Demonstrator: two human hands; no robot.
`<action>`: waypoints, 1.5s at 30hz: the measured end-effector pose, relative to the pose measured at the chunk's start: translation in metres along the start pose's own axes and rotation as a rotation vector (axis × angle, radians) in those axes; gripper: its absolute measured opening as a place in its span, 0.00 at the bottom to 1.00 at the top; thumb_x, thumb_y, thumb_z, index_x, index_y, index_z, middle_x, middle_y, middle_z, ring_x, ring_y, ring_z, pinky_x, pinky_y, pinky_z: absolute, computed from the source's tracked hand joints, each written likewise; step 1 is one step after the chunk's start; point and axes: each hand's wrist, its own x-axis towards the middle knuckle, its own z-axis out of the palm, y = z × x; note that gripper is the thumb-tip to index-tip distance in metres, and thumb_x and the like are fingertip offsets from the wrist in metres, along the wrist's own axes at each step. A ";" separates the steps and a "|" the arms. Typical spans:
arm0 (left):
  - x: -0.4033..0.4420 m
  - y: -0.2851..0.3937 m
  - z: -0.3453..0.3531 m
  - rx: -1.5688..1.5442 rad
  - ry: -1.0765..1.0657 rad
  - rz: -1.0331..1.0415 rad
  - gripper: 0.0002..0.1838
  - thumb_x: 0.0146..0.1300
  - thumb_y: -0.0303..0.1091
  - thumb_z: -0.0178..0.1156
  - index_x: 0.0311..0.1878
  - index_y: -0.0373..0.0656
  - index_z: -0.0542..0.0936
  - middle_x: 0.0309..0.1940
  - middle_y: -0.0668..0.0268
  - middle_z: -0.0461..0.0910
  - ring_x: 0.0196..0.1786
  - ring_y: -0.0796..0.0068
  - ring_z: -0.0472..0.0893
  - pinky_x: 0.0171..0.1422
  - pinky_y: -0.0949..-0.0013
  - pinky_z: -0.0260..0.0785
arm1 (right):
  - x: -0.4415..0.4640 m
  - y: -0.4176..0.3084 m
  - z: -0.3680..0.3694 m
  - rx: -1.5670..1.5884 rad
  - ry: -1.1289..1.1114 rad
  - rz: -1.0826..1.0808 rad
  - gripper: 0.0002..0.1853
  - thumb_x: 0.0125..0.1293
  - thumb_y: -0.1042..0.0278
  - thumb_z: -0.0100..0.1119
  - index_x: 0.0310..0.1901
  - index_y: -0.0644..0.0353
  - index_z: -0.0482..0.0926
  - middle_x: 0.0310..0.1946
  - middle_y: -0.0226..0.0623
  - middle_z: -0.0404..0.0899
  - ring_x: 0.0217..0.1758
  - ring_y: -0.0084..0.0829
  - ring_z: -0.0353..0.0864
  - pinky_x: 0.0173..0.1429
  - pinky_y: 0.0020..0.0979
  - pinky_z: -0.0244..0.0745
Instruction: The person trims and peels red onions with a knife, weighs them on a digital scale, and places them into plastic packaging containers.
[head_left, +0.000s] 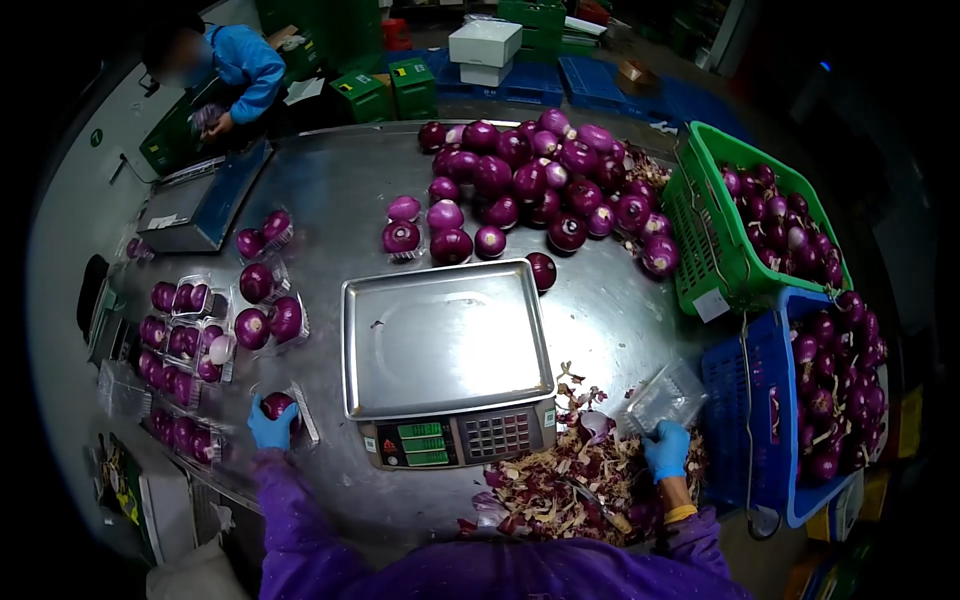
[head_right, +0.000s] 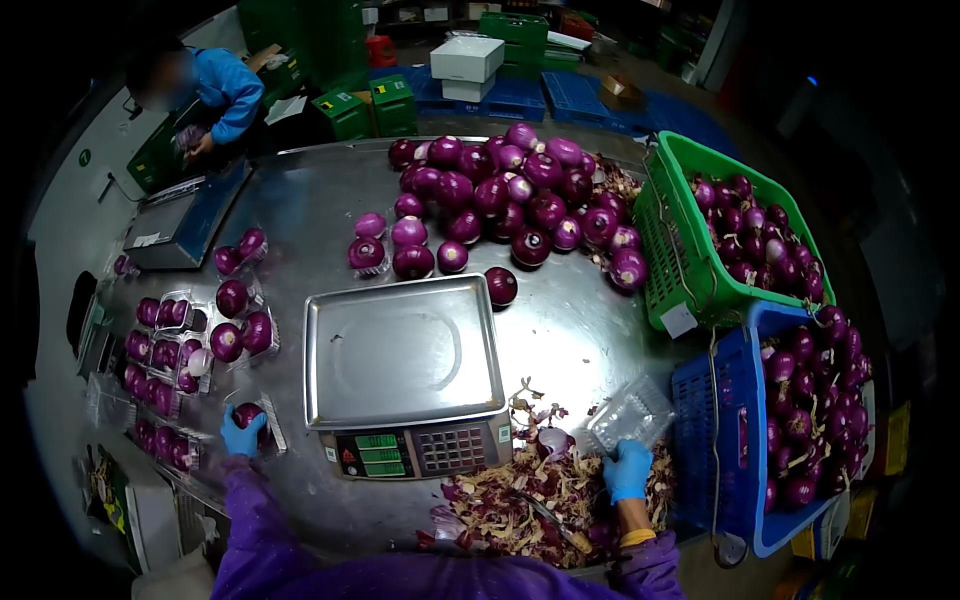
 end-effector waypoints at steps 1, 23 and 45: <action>-0.001 0.008 -0.002 -0.004 -0.008 -0.034 0.53 0.39 0.52 0.77 0.69 0.45 0.65 0.67 0.45 0.60 0.66 0.48 0.66 0.67 0.53 0.63 | -0.003 0.003 0.000 0.029 0.031 0.019 0.15 0.43 0.67 0.72 0.19 0.62 0.73 0.21 0.47 0.76 0.26 0.49 0.75 0.34 0.43 0.70; -0.084 0.242 0.069 -0.789 -0.883 0.486 0.30 0.55 0.22 0.60 0.65 0.37 0.69 0.54 0.57 0.77 0.51 0.72 0.79 0.54 0.70 0.73 | 0.146 -0.245 -0.001 1.014 -0.161 -0.429 0.22 0.57 0.58 0.68 0.51 0.59 0.78 0.48 0.43 0.79 0.50 0.40 0.78 0.57 0.36 0.72; -0.061 0.211 -0.025 -0.661 -0.530 0.337 0.34 0.59 0.22 0.58 0.70 0.41 0.64 0.50 0.66 0.75 0.51 0.78 0.73 0.60 0.74 0.66 | 0.311 -0.023 0.030 0.071 0.173 0.039 0.50 0.34 0.53 0.80 0.64 0.52 0.67 0.52 0.51 0.68 0.55 0.52 0.70 0.60 0.47 0.70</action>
